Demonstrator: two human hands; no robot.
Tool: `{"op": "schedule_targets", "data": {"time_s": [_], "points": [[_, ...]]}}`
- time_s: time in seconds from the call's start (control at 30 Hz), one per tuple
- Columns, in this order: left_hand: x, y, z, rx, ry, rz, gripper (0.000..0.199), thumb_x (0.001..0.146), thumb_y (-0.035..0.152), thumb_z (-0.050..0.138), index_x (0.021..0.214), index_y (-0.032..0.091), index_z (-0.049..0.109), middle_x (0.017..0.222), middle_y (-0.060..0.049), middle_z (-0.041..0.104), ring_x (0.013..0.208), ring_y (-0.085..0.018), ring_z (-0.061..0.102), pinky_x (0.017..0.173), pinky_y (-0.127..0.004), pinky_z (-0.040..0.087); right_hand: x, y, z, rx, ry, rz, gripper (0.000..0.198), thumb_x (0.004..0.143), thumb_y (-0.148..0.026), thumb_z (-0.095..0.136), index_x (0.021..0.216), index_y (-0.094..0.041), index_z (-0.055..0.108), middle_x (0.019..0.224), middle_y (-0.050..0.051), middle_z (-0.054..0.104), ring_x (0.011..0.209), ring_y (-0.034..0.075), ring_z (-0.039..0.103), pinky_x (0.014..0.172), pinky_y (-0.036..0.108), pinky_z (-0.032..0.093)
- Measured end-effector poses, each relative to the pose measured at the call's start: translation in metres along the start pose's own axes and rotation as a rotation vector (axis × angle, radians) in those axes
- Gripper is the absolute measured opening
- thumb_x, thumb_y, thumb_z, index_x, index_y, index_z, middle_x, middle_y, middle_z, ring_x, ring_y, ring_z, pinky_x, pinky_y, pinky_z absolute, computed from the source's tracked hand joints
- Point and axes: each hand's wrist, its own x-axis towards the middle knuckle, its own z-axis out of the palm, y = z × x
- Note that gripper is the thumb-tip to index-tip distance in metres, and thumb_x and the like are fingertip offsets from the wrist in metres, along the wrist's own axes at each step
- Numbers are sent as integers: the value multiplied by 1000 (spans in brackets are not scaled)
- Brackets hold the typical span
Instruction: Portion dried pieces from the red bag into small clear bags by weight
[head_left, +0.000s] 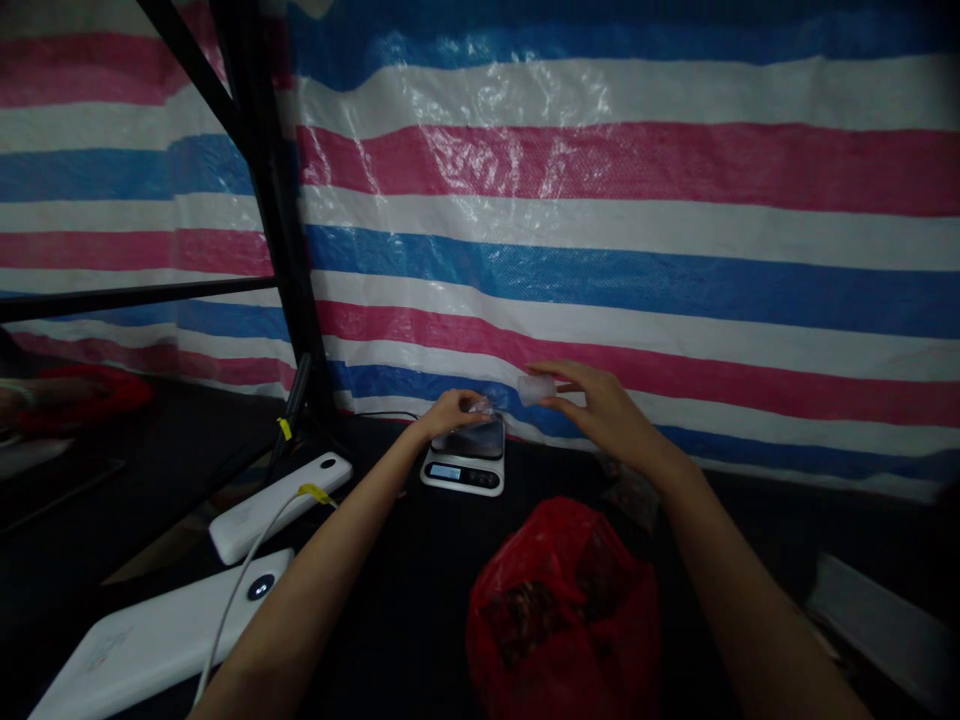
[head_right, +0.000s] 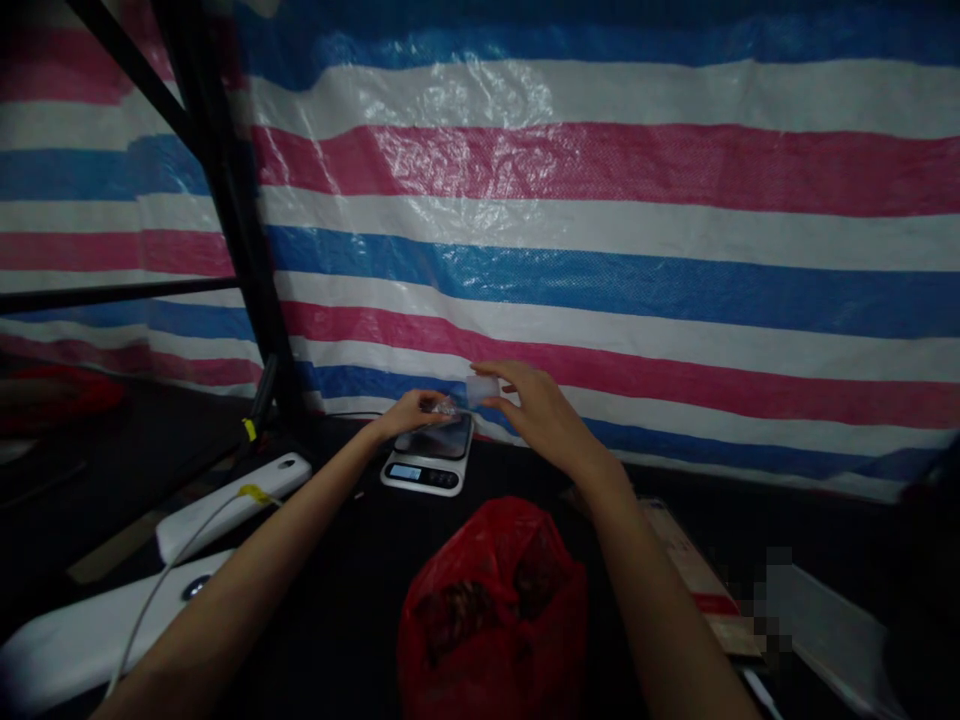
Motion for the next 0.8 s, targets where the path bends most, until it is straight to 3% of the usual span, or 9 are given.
{"op": "schedule_targets", "data": {"time_s": [0.13,0.23,0.27,0.37,0.47,0.57,0.73,0.8], "points": [[-8,7,6,174,-7,41,65,54,39,72,113,17,54,117,-10,52,111,-27,44,95,-38,32,-22,-20,-13,238,-227,129,38,77,-25,54,115,-25,52,117,4,56,102,19,53,87,37,43],[-20,43,12,136,-23,121,61,68,42,62,122,21,44,127,-8,44,120,-24,35,100,-38,25,-50,-32,-17,394,-521,225,38,78,-29,53,115,-24,53,113,4,58,99,19,55,86,36,43],[-25,58,15,85,-73,149,55,73,42,57,123,22,43,127,-7,44,119,-22,37,99,-36,27,-61,-36,-18,426,-598,253,37,79,-30,53,115,-23,53,111,4,59,98,19,55,86,36,43],[-50,99,29,-18,-374,236,47,80,39,50,123,23,42,125,-6,46,112,-18,44,94,-31,34,-89,-43,-17,476,-728,327,34,80,-30,50,114,-24,54,108,4,61,98,19,55,85,33,43],[-82,119,51,48,-449,359,50,72,37,61,117,21,48,117,-7,50,108,-19,46,93,-30,33,-110,-45,-13,483,-776,371,29,83,-29,46,108,-23,58,101,4,63,92,18,57,83,30,43],[-109,118,69,174,-443,367,28,75,36,58,98,21,59,107,-5,54,101,-18,49,90,-28,34,-121,-41,-6,523,-834,386,27,82,-30,47,104,-20,60,95,4,64,88,17,57,83,30,42],[-120,88,70,228,-355,261,39,70,39,62,102,20,55,97,-5,53,90,-18,49,79,-27,37,-130,-27,-2,666,-853,485,32,81,-32,49,108,-19,57,96,5,64,85,17,59,76,29,45],[-116,70,68,176,-308,182,31,70,39,62,92,18,57,84,-2,52,78,-15,49,69,-24,37,-134,-17,-2,601,-818,527,33,82,-34,48,110,-19,56,99,5,64,88,18,58,78,30,45]]}}
